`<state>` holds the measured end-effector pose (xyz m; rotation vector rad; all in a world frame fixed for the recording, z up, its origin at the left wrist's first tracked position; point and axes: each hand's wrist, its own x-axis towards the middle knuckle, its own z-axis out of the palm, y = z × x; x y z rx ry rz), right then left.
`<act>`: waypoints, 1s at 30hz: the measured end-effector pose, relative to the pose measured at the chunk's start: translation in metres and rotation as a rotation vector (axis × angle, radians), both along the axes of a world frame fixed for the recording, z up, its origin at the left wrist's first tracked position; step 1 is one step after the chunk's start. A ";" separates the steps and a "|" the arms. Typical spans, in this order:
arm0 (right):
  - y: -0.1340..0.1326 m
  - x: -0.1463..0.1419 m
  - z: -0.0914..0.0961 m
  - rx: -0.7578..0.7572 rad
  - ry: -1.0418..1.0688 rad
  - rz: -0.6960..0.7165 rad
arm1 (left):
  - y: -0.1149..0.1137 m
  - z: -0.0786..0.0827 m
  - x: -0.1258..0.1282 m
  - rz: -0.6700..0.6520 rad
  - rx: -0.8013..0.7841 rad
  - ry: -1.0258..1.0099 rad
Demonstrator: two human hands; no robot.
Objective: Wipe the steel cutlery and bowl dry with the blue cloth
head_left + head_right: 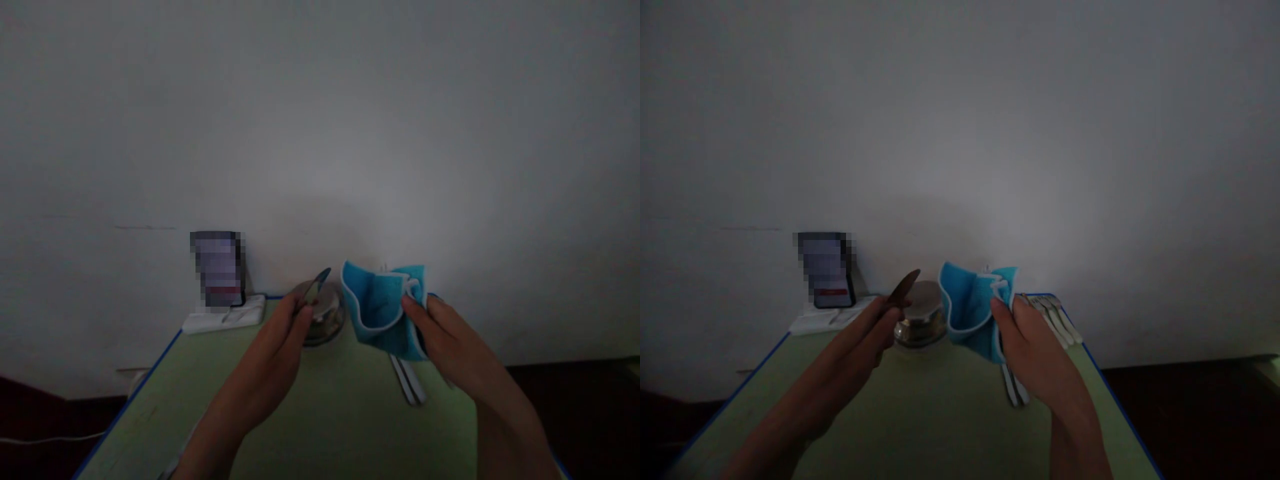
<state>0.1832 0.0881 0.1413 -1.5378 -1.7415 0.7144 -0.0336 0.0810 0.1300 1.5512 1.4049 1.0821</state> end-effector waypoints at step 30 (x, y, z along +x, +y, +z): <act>-0.001 -0.030 -0.008 -0.082 0.736 -0.065 | -0.014 -0.007 0.010 -0.298 -0.204 -0.266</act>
